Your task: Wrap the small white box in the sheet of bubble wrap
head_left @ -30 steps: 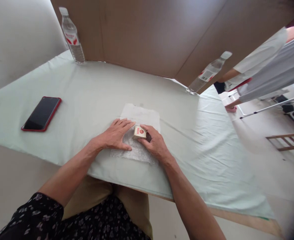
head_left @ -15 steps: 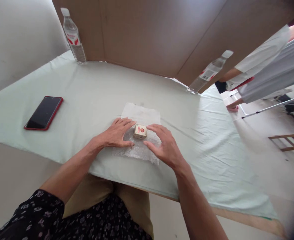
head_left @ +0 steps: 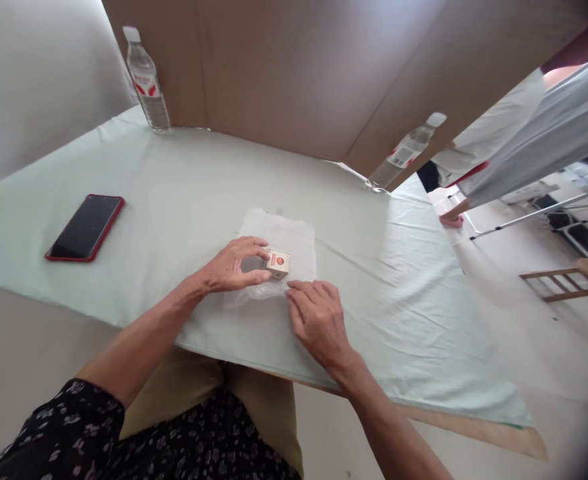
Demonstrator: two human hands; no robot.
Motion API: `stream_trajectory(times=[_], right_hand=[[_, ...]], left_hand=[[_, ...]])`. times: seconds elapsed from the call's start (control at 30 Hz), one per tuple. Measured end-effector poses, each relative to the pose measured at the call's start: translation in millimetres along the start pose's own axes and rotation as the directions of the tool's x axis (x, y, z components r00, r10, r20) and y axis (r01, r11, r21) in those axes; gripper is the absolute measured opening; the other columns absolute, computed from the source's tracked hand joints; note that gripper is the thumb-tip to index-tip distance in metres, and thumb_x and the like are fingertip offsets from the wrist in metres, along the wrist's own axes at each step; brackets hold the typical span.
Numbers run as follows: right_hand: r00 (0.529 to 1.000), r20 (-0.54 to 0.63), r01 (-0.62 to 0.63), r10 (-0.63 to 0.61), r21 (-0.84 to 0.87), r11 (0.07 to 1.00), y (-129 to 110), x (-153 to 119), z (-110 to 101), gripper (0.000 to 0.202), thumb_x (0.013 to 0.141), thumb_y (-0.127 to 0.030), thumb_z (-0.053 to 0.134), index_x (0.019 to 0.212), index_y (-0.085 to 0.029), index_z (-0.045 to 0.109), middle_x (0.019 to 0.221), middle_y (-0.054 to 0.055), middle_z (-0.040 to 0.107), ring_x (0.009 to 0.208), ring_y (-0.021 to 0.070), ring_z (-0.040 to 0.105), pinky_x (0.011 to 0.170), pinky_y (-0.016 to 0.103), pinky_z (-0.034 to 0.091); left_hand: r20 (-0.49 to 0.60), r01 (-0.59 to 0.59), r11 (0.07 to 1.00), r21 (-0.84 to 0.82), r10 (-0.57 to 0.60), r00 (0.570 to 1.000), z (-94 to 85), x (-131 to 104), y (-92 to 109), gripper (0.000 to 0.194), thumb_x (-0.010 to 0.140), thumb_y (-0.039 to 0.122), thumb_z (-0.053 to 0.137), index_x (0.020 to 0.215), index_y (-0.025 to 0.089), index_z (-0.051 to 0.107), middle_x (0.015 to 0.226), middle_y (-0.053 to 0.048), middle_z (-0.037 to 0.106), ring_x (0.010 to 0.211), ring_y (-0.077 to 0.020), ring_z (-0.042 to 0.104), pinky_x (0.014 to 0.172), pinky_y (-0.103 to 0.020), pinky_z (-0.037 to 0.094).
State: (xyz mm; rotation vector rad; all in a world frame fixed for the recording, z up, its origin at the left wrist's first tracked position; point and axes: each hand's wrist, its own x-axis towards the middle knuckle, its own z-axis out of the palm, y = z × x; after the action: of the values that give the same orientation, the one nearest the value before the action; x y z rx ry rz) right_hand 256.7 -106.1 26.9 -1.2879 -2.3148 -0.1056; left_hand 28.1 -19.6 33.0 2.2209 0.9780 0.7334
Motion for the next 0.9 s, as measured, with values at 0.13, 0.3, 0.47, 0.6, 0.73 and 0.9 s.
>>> stream_trajectory(times=[0.13,0.3,0.47,0.6,0.73,0.9], right_hand=[[0.989,-0.030,-0.137,0.144,0.169,0.976,14.8,27.3,-5.8,0.013,0.093,-0.021,0.052,0.090,-0.023,0.065,0.106,0.007,0.076,0.099,0.0239,0.069,0.088,0.041,0.046],[0.943,0.078,-0.324,0.323,0.426,0.845,34.2,54.1,5.0,0.010,0.088,-0.030,0.055,0.085,-0.024,0.063,0.107,0.007,0.074,0.101,0.0238,0.068,0.085,0.037,0.050],[0.895,0.166,-0.421,0.414,0.618,0.664,39.9,60.1,20.5,0.016,0.084,-0.037,0.059,0.079,-0.022,0.062,0.103,0.007,0.075,0.095,0.0225,0.068,0.086,0.037,0.051],[0.888,0.140,-0.409,0.439,0.677,0.612,36.0,55.8,24.5,0.016,0.083,-0.037,0.061,0.079,-0.022,0.063,0.102,0.007,0.075,0.094,0.0217,0.068,0.088,0.036,0.051],[0.895,0.129,-0.391,0.427,0.688,0.611,30.4,52.0,22.6,0.013,0.083,-0.035,0.062,0.079,-0.022,0.064,0.098,0.005,0.076,0.091,0.0207,0.069,0.087,0.035,0.051],[0.894,0.113,-0.387,0.434,0.683,0.620,26.6,49.8,23.4,0.013,0.085,-0.033,0.060,0.078,-0.022,0.063,0.095,0.004,0.076,0.089,0.0190,0.069,0.086,0.033,0.051]], left_hand=[[0.016,-0.021,0.997,-0.073,0.022,1.000,-0.9,0.1,4.7,0.045,0.077,0.056,0.069,0.107,0.022,0.066,0.137,-0.011,0.061,0.131,-0.0304,0.053,0.111,-0.048,0.040],[-0.134,0.020,1.000,-0.017,-0.022,0.991,13.9,5.7,1.8,0.026,0.079,0.038,0.070,0.097,0.019,0.066,0.126,-0.014,0.068,0.122,-0.0283,0.061,0.106,-0.045,0.045],[-0.185,0.149,0.972,-0.183,-0.182,0.966,24.4,10.8,4.6,0.013,0.085,0.032,0.061,0.082,0.020,0.066,0.124,-0.009,0.070,0.112,-0.0235,0.066,0.087,-0.034,0.053],[-0.162,0.208,0.942,-0.263,-0.256,0.953,21.8,12.0,9.0,0.012,0.082,0.030,0.063,0.079,0.019,0.065,0.116,-0.008,0.073,0.105,-0.0227,0.067,0.082,-0.032,0.052],[-0.128,0.220,0.920,-0.324,-0.273,0.953,18.1,12.1,10.6,0.019,0.081,0.036,0.065,0.076,0.018,0.066,0.103,-0.007,0.074,0.094,-0.0198,0.067,0.083,-0.031,0.050],[-0.102,0.240,0.893,-0.381,-0.298,0.949,17.9,12.0,10.1,0.018,0.078,0.034,0.066,0.075,0.017,0.065,0.096,-0.006,0.073,0.086,-0.0170,0.065,0.076,-0.027,0.048]])
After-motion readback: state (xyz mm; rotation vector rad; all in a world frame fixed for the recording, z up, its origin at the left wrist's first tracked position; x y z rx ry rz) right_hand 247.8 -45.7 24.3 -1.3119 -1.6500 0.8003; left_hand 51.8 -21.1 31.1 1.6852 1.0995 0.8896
